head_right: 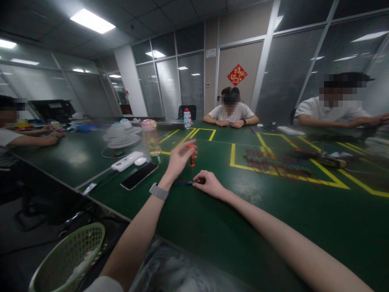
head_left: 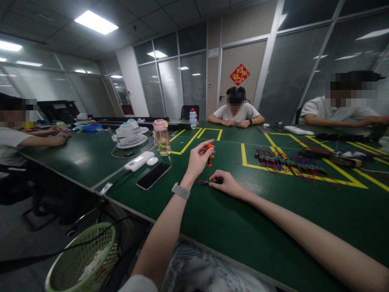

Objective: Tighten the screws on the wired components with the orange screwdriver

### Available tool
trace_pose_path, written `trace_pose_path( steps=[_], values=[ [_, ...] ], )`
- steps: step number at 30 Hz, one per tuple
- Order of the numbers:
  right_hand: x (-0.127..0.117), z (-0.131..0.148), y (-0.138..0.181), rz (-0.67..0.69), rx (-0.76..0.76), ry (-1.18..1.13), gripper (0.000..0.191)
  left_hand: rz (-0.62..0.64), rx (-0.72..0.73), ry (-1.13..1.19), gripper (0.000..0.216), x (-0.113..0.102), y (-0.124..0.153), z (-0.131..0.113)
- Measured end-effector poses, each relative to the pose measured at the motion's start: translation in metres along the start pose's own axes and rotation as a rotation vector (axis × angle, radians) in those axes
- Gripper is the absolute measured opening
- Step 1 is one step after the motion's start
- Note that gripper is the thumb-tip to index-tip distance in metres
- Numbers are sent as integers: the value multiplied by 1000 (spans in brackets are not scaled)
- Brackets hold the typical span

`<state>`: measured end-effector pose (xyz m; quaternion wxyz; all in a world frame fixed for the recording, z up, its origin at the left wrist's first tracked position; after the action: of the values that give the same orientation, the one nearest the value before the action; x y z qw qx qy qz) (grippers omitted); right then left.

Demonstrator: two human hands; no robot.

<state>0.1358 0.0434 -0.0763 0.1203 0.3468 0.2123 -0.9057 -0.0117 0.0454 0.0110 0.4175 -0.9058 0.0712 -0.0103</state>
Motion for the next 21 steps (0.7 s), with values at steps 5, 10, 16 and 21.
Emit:
trace_pose_path(
  steps=[5,10,16,21],
  values=[
    [0,1,0,0,-4,9,11,35,70,-109,30,-3,0,-2],
    [-1,2,-1,4,5,12,11,74,-10,46,37,-3,-1,-2],
    [-1,2,-1,8,4,6,12,83,71,-141,30,-6,-1,-8],
    [-2,0,1,4,1,-7,12,96,-14,84,36,-4,-2,-3]
  ],
)
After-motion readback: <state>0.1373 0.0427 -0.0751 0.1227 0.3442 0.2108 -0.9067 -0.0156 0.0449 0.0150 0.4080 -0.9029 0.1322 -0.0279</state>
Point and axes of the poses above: each hand's wrist, its own y-axis away from the middle knuckle, its own x-axis out of the palm, z = x × y, the point moved 1 cm from there along -y, towards the middle knuckle, and after that the axes turned 13 degrees about x, right-handed, at the moved point
